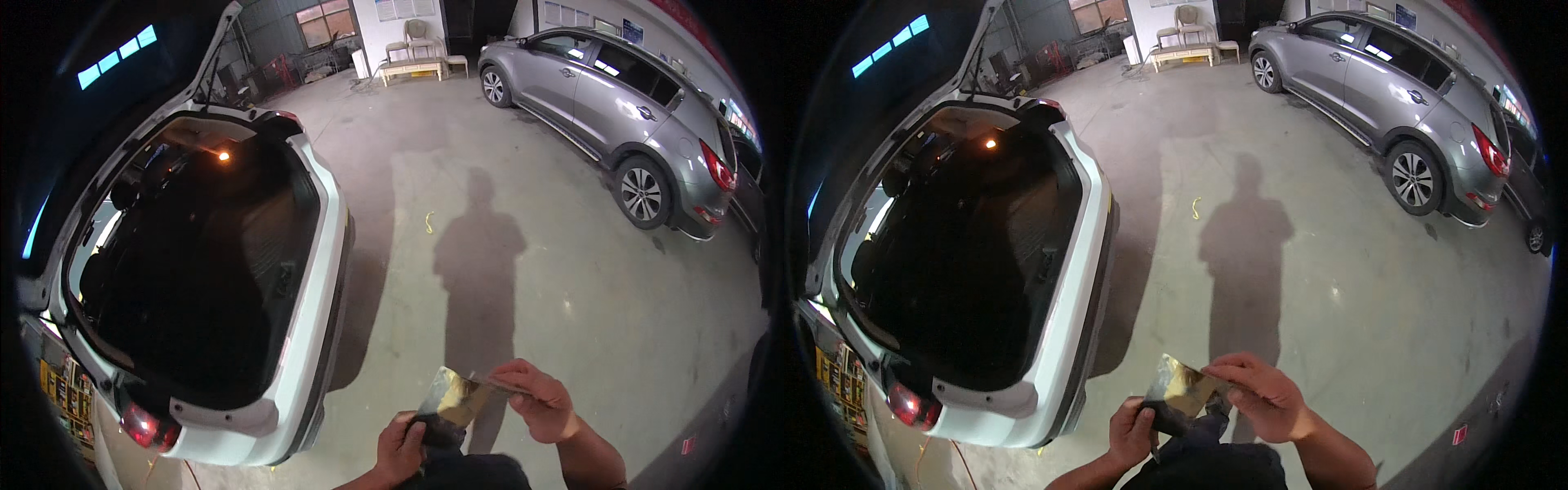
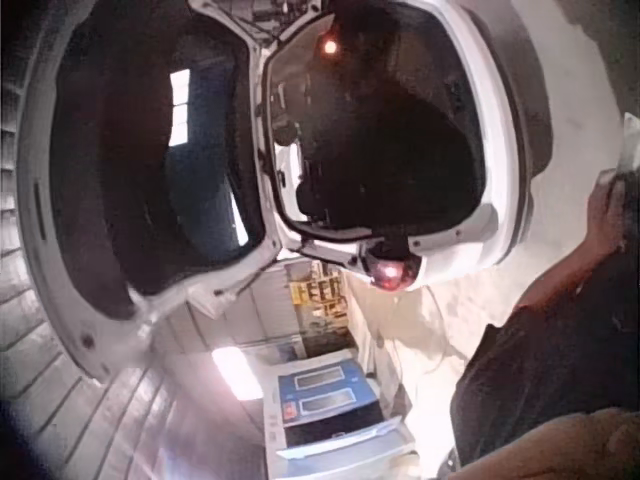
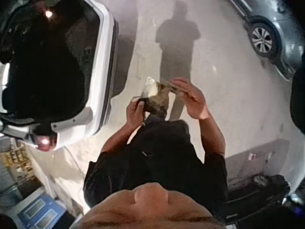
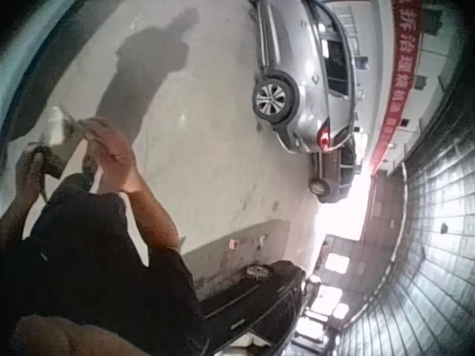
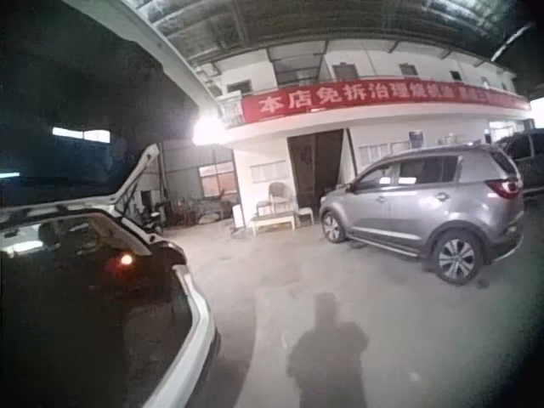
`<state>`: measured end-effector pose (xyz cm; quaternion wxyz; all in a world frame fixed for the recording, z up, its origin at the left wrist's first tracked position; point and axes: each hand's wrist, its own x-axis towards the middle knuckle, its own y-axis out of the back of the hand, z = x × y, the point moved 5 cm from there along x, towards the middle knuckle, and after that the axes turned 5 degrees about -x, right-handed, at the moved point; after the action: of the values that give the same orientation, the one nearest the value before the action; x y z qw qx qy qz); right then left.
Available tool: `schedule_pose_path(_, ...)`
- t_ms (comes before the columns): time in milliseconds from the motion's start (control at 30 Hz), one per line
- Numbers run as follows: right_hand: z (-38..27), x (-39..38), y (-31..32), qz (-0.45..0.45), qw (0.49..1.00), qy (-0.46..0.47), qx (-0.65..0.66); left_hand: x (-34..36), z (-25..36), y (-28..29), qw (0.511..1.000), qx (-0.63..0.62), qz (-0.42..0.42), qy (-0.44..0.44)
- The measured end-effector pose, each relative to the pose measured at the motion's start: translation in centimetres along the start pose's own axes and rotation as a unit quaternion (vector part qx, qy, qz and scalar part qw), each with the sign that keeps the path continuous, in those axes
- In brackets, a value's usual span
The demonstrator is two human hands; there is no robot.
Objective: The person applies beige body filler to the side and front bumper of a white car using a metal spreader. They smooth the filler over several spots on the car's side panel and then move to the detached front bumper, spreading filler around the grille and headlight areas.
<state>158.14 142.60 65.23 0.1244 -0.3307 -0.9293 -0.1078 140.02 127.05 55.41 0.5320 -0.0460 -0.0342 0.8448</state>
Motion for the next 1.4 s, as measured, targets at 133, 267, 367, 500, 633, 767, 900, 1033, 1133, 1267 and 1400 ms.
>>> schedule_pose_path(133, 5.2, 8.9, 5.6, -0.083, 0.993, -0.078, -0.043, 12.0, 2.0, -0.9, 0.999, -0.035, 0.026, 0.001)
schedule_pose_path(267, 13.3, 16.2, 12.6, -0.020, 0.993, -0.056, -0.104, 23.9, 4.3, -1.5, 0.997, -0.047, 0.040, -0.046)
schedule_pose_path(367, 20.0, 23.5, 20.5, 0.157, 0.960, -0.033, 0.229, 33.4, 3.6, -2.5, 0.998, 0.020, 0.033, -0.049)
schedule_pose_path(500, 23.4, 37.7, 28.9, 0.215, 0.851, 0.037, 0.478, 46.8, 2.4, -5.0, 0.998, 0.032, 0.018, -0.043)
schedule_pose_path(633, 25.8, 51.4, 31.6, 0.216, 0.798, -0.048, 0.560, 57.4, 2.9, -6.5, 0.998, -0.033, 0.059, 0.010)
schedule_pose_path(767, 28.1, 62.1, 32.4, 0.182, 0.925, -0.088, 0.321, 66.9, 2.8, -4.7, 0.988, -0.032, 0.145, 0.040)
schedule_pose_path(900, 29.7, 74.0, 32.3, -0.003, 0.924, 0.030, 0.380, 77.8, 1.8, -1.6, 0.970, -0.072, 0.223, 0.066)
schedule_pose_path(1033, 34.9, 86.4, 30.8, -0.215, 0.963, 0.015, 0.159, 89.4, 3.2, 3.8, 0.969, -0.121, 0.212, -0.039)
schedule_pose_path(1133, 42.8, 95.1, 29.8, -0.276, 0.945, -0.176, -0.010, 99.1, 6.5, 8.6, 0.974, -0.175, 0.141, -0.009)
schedule_pose_path(1267, 49.2, 108.2, 36.8, 0.088, 0.959, -0.115, 0.244, 113.5, 9.3, 13.3, 0.976, -0.188, -0.051, 0.094)
schedule_pose_path(1400, 42.8, 124.4, 32.6, 0.029, 0.937, 0.038, 0.346, 124.6, 8.3, 16.7, 0.960, -0.234, -0.138, 0.063)
